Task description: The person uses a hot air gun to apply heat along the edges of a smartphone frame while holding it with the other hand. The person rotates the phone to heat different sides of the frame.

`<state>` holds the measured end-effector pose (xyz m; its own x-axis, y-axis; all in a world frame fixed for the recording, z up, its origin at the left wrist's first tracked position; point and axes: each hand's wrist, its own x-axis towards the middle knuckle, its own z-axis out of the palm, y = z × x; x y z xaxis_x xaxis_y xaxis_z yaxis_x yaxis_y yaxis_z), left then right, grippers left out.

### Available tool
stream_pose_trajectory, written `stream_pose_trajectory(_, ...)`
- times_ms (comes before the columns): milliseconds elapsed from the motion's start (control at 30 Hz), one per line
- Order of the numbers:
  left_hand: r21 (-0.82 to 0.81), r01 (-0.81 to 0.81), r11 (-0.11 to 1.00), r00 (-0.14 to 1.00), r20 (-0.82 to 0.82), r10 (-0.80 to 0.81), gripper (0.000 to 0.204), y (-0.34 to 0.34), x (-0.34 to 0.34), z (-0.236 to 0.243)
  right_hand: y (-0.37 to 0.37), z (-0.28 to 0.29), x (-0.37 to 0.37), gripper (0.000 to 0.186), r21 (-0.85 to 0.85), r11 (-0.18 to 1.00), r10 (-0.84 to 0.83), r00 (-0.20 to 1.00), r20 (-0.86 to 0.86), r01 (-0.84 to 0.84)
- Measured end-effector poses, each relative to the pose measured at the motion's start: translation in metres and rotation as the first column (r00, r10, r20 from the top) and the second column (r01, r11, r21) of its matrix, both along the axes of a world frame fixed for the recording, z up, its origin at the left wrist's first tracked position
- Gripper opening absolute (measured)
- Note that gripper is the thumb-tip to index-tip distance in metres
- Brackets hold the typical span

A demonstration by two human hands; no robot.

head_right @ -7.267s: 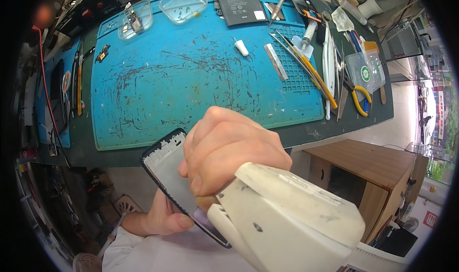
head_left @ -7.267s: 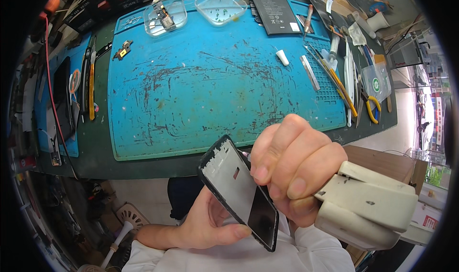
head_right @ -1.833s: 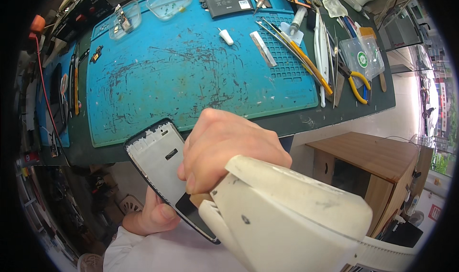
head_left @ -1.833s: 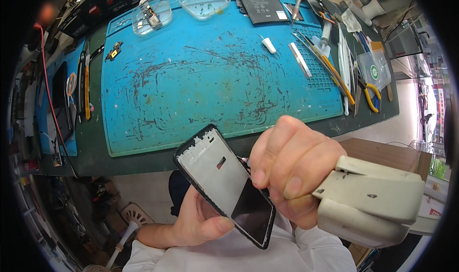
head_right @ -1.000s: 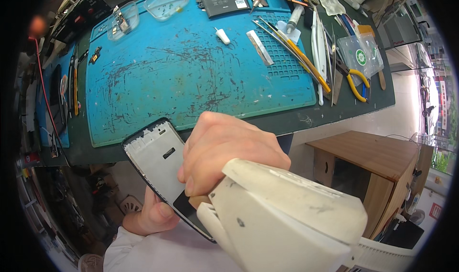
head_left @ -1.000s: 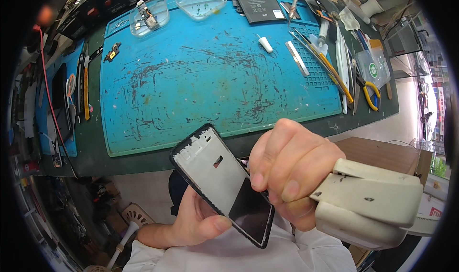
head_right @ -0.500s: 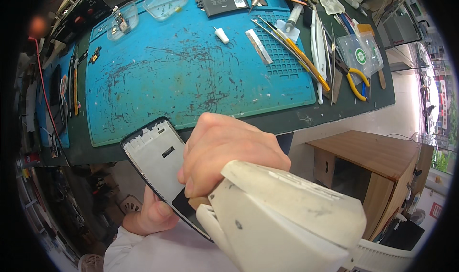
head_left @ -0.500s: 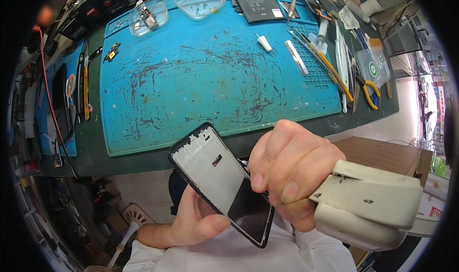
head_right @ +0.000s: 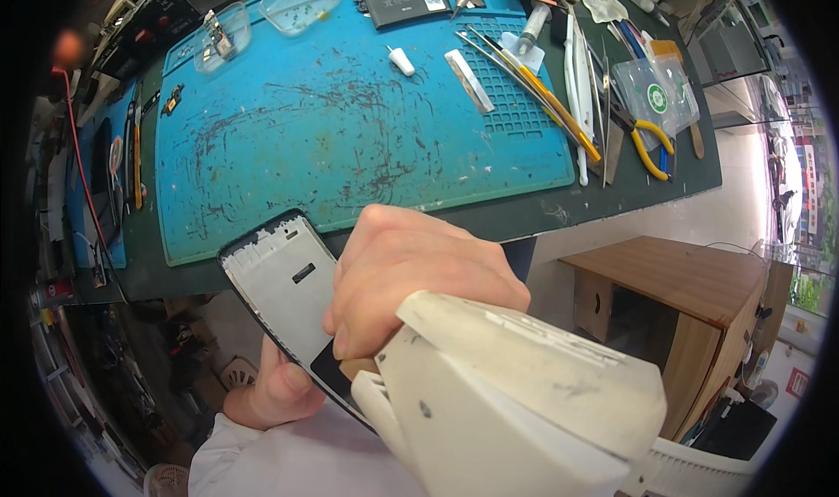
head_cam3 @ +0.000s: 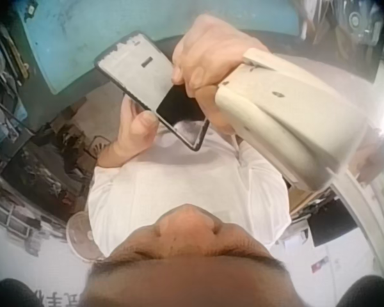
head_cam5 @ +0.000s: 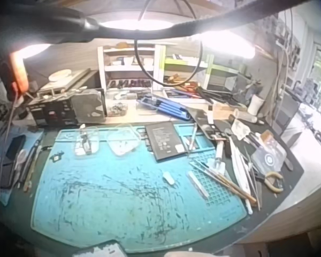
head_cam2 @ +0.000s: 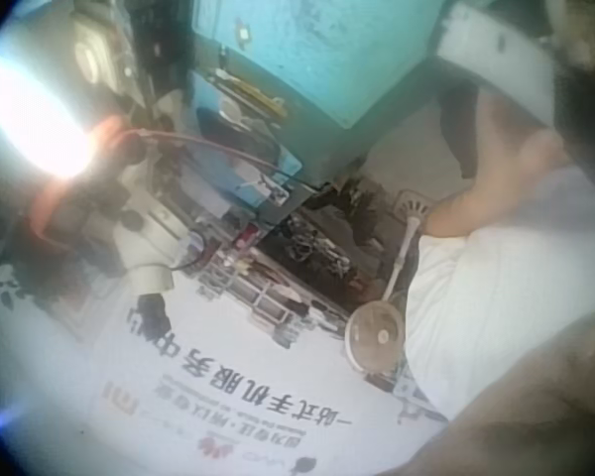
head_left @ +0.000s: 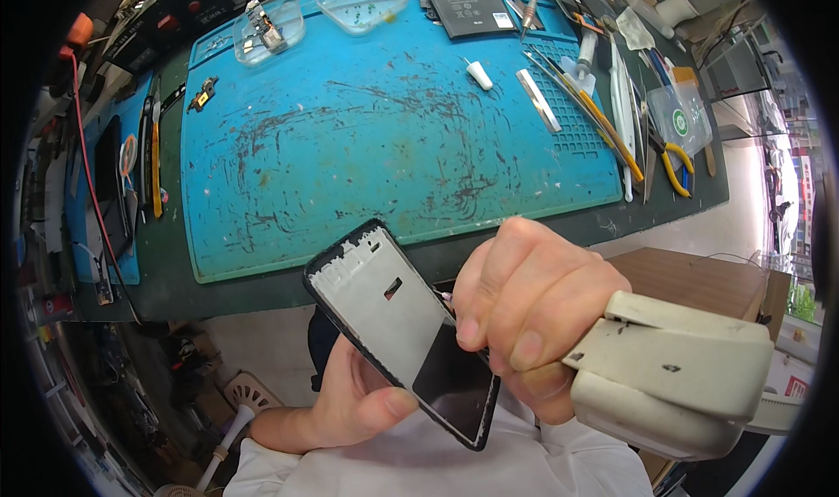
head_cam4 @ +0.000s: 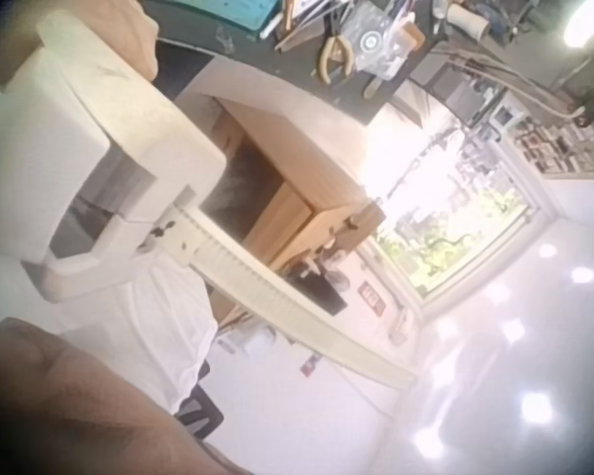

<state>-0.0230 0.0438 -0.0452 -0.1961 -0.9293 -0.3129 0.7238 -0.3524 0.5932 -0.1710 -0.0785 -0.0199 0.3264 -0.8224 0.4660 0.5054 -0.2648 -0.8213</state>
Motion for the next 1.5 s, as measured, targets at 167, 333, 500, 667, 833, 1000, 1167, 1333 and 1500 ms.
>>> stream_pose_trajectory(167,0.008,0.007,1.0,1.0,0.016,-0.007,0.08,-0.002,-0.001,0.005,0.001,0.0,0.0,0.023,0.004,1.0,-0.01,1.0,0.004,0.01)
stream_pose_trajectory(333,0.032,0.011,0.999,0.999,0.039,-0.012,0.079,-0.001,-0.001,0.008,-0.011,-0.004,-0.014,0.011,-0.117,0.972,0.193,0.977,-0.091,-0.203)
stream_pose_trajectory(500,-0.009,-0.005,1.0,0.997,0.076,0.006,0.078,-0.003,-0.002,0.007,-0.009,-0.004,-0.014,0.012,-0.105,0.975,0.185,0.978,-0.092,-0.195)
stream_pose_trajectory(667,-0.032,-0.018,0.999,0.996,0.088,0.021,0.08,-0.002,-0.002,0.002,-0.01,-0.004,-0.016,0.013,-0.116,0.972,0.191,0.975,-0.111,-0.203)
stream_pose_trajectory(833,-0.029,-0.015,0.999,0.996,0.085,0.017,0.082,-0.002,-0.002,0.003,-0.009,-0.004,-0.017,0.013,-0.112,0.973,0.191,0.976,-0.107,-0.203)
stream_pose_trajectory(1000,-0.025,-0.018,1.0,0.996,0.085,0.02,0.083,-0.001,-0.002,0.002,-0.007,-0.002,-0.017,0.013,-0.106,0.976,0.179,0.977,-0.113,-0.191)
stream_pose_trajectory(1167,-0.013,-0.044,0.999,0.995,0.094,0.045,0.082,-0.002,-0.004,0.007,-0.007,-0.003,-0.019,0.013,-0.101,0.975,0.188,0.976,-0.106,-0.198)
stream_pose_trajectory(1333,-0.016,-0.05,0.999,0.993,0.104,0.051,0.081,-0.004,-0.005,0.008,-0.005,-0.003,-0.019,0.013,-0.097,0.977,0.181,0.978,-0.102,-0.191)
stream_pose_trajectory(1500,-0.025,-0.053,0.998,0.991,0.121,0.055,0.081,-0.003,-0.005,0.008,-0.003,-0.003,-0.017,0.013,-0.09,0.984,0.147,0.987,-0.07,-0.153)
